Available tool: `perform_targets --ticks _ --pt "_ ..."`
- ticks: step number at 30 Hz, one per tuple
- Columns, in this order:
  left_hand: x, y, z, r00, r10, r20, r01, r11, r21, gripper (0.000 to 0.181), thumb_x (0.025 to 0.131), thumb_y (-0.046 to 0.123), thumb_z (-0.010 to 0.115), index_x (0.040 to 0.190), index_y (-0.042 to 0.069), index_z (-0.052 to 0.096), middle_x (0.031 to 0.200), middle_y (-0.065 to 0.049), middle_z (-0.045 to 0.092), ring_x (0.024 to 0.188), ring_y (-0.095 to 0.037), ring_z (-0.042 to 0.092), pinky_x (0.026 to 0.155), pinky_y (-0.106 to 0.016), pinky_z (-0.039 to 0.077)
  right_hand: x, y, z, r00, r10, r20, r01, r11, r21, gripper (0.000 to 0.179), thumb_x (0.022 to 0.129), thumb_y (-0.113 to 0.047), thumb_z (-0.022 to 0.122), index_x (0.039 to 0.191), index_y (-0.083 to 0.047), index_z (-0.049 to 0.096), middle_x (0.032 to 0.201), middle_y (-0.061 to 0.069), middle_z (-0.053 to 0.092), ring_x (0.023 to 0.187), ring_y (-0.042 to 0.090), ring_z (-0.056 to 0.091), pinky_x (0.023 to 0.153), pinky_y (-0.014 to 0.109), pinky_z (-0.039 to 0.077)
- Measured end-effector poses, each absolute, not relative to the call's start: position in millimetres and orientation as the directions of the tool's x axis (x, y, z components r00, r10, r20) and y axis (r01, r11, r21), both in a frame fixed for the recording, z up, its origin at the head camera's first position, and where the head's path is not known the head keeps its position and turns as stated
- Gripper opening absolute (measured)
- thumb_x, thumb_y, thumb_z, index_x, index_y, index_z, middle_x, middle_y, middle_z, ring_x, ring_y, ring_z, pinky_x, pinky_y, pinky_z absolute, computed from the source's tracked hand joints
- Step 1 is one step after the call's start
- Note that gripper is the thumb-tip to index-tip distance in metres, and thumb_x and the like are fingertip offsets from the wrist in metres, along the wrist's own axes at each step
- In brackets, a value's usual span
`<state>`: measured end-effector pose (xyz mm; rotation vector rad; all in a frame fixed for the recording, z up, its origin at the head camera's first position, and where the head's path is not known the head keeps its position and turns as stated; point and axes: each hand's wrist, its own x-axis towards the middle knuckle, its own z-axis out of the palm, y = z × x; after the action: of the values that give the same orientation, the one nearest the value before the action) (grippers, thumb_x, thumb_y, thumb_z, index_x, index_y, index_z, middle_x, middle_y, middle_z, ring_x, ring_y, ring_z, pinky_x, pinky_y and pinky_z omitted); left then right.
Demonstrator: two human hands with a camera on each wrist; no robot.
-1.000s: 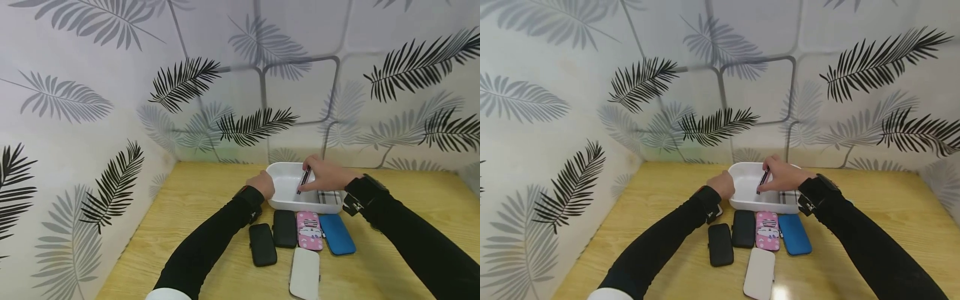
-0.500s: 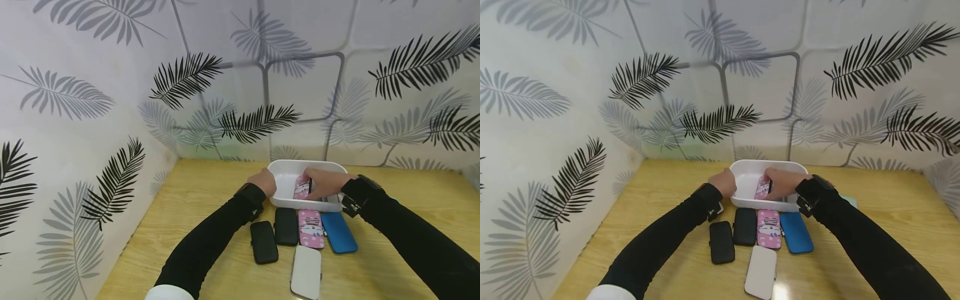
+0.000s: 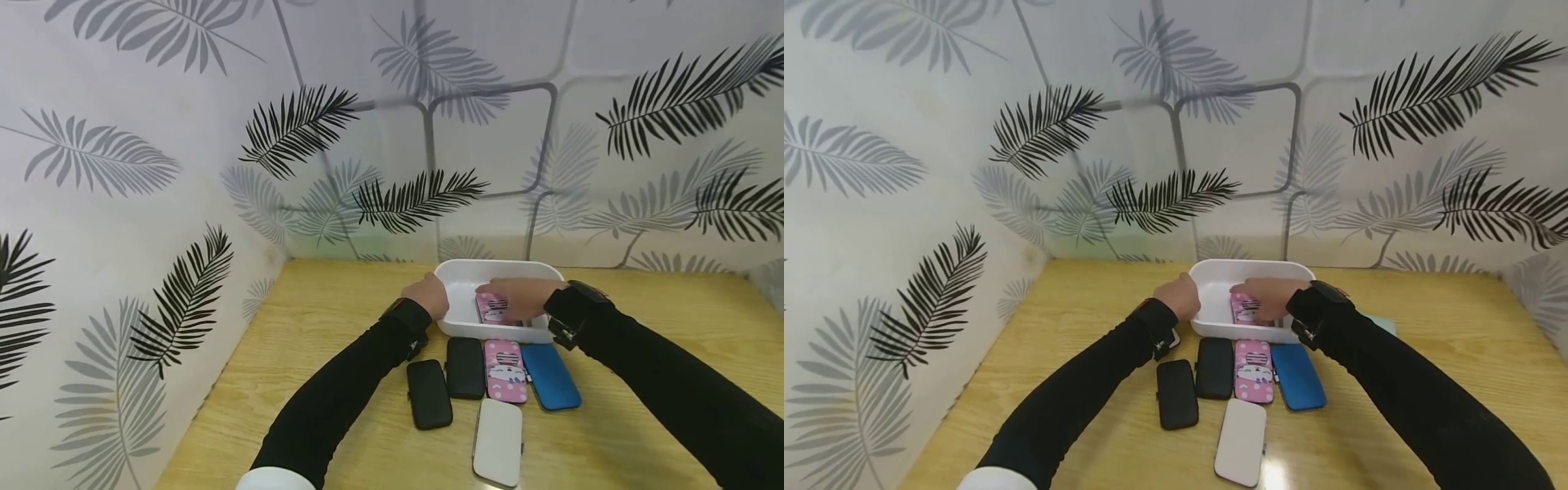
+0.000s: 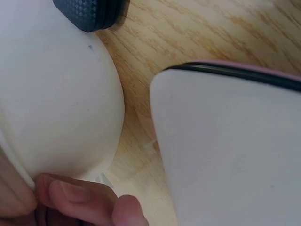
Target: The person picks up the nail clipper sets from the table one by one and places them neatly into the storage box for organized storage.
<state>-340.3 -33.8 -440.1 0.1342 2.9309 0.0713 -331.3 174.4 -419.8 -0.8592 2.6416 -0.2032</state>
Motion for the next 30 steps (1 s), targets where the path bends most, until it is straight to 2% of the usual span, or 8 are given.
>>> perform_targets --ticks 4,11,15,21,26,30 --pt "-338.0 -33.7 -437.9 -0.975 0.087 -0.204 0.078 0.996 0.054 0.059 0.106 0.031 0.049 0.153 -0.001 0.034 0.103 -0.009 0.073 0.079 -0.02 0.068 0.073 -0.034 0.052 -338.1 172.0 -425.6 -0.714 -0.598 -0.365 -0.576 0.798 -0.18 0.075 0.092 -0.017 0.073 0.157 -0.018 0.036 0.137 0.02 0.054 0.109 0.031 0.055 0.102 0.056 0.044" --pt "-336.0 -33.3 -432.0 -0.977 0.081 -0.199 0.07 0.996 0.062 0.057 0.106 0.03 0.049 0.152 -0.001 0.036 0.103 -0.01 0.071 0.078 -0.02 0.067 0.072 -0.033 0.051 -344.5 169.6 -426.4 -0.697 -0.627 -0.347 -0.637 0.764 -0.102 0.064 0.091 -0.024 0.075 0.149 -0.019 0.048 0.121 0.02 0.061 0.095 0.025 0.057 0.09 0.049 0.051" --pt "-335.9 -34.4 -432.1 -0.974 0.088 -0.209 0.074 0.995 0.074 0.058 0.106 0.029 0.048 0.153 -0.002 0.034 0.096 -0.01 0.07 0.069 -0.019 0.061 0.065 -0.032 0.046 -343.2 169.0 -425.1 -0.685 -0.647 -0.336 -0.659 0.746 -0.094 0.059 0.091 -0.026 0.076 0.145 -0.018 0.053 0.115 0.019 0.062 0.09 0.024 0.057 0.086 0.047 0.052" --pt "-333.7 -36.2 -431.0 -0.972 0.107 -0.208 0.088 0.991 0.097 0.057 0.106 0.028 0.048 0.152 -0.003 0.034 0.082 -0.009 0.068 0.061 -0.018 0.057 0.058 -0.031 0.041 -341.6 169.6 -420.1 -0.686 -0.637 -0.352 -0.654 0.752 -0.086 0.059 0.087 -0.019 0.079 0.141 -0.017 0.056 0.109 0.018 0.061 0.085 0.024 0.055 0.082 0.044 0.051" --pt "-334.5 -36.2 -434.2 -0.971 0.108 -0.213 0.09 0.992 0.094 0.057 0.107 0.028 0.048 0.153 -0.003 0.033 0.082 -0.008 0.067 0.062 -0.018 0.057 0.058 -0.031 0.04 -339.8 170.5 -418.4 -0.684 -0.638 -0.353 -0.645 0.755 -0.114 0.06 0.085 -0.016 0.079 0.141 -0.016 0.057 0.108 0.019 0.061 0.085 0.024 0.055 0.081 0.044 0.051" --pt "-334.9 -35.6 -434.5 -0.971 0.098 -0.216 0.079 0.992 0.095 0.058 0.107 0.028 0.047 0.154 -0.002 0.032 0.085 -0.009 0.067 0.062 -0.018 0.056 0.059 -0.031 0.041 -340.3 176.8 -423.0 -0.673 -0.672 -0.31 -0.674 0.729 -0.119 0.058 0.087 -0.019 0.079 0.141 -0.015 0.057 0.11 0.018 0.062 0.087 0.023 0.055 0.083 0.044 0.051"
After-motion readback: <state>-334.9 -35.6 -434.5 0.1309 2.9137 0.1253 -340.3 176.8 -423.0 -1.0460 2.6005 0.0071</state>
